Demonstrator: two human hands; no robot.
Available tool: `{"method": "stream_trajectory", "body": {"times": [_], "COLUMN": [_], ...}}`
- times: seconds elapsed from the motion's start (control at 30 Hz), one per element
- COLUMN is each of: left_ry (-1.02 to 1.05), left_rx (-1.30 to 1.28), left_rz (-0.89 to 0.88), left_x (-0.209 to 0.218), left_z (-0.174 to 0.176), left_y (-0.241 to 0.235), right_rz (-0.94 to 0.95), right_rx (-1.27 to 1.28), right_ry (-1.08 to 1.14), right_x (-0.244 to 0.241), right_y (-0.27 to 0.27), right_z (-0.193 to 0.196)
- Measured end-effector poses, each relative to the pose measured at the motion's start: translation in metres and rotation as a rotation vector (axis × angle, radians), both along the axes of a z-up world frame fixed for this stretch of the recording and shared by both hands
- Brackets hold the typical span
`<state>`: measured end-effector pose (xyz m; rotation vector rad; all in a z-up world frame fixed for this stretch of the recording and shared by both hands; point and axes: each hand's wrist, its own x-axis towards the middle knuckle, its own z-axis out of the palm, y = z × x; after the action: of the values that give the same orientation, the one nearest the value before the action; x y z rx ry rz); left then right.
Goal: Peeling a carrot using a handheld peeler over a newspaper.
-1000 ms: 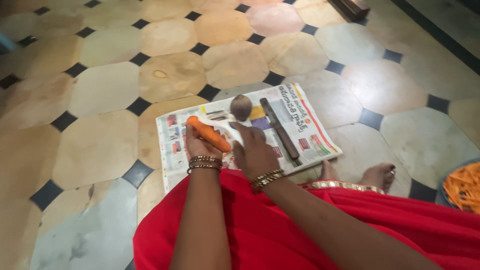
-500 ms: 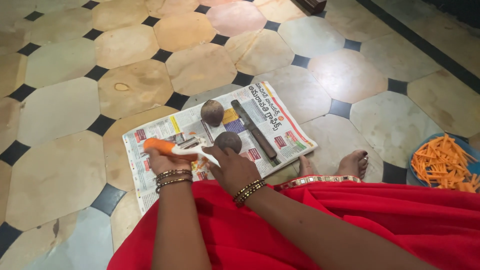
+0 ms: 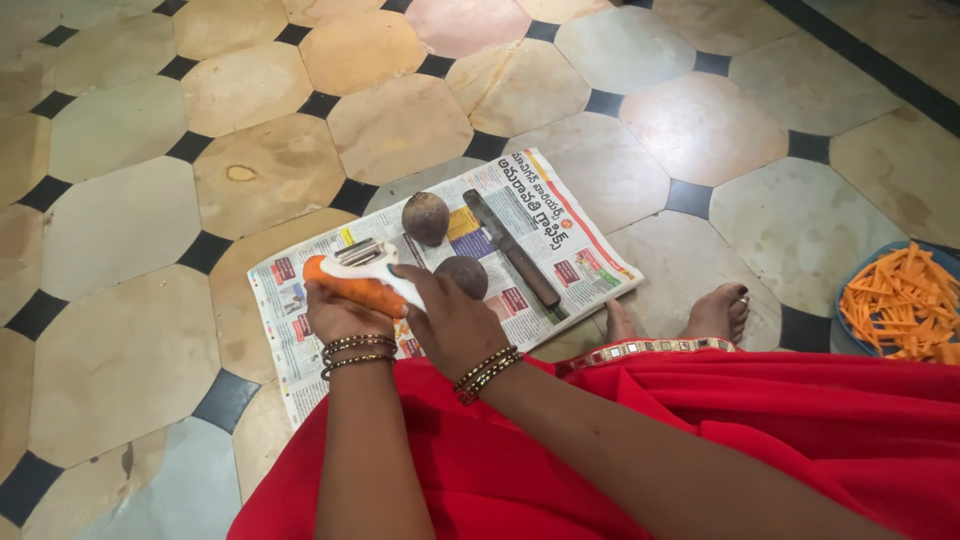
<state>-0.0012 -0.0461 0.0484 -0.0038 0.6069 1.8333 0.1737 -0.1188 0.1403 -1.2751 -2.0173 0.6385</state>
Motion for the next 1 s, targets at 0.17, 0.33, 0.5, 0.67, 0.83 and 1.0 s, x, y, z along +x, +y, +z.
{"method": "stream_trajectory", "body": {"times": [0.17, 0.33, 0.5, 0.67, 0.83, 1.0], "left_ry": [-0.035, 0.005, -0.013, -0.106, -0.120, -0.121], "left_rx": [0.045, 0.004, 0.013, -0.148, -0.202, -0.027], "left_rz": [0.039, 0.089, 0.132, 0.084, 0.007, -0.032], "left_x": [-0.008, -0.025, -0.052, -0.029, -0.017, -0.016], "left_z": [-0.003, -0.010, -0.046, -0.013, 0.007, 0.004], "left_y": [0.003, 0.005, 0.011, -0.010, -0.023, -0.021], "right_rz": [0.033, -0.006, -0.034, -0.022, -0.003, 0.076], "right_rx": [0.028, -0.032, 0.032, -0.069, -0.010, 0.083], "right_ry": [-0.005, -0.106, -0.170, -0.090, -0.026, 0.075], "right_x": [0.003, 0.019, 0.022, 0.006, -0.010, -0.017], "right_y": [0.001, 0.001, -0.001, -0.004, -0.004, -0.003], "right_z": [-0.015, -0.020, -0.017, 0.005, 0.000, -0.021]}}
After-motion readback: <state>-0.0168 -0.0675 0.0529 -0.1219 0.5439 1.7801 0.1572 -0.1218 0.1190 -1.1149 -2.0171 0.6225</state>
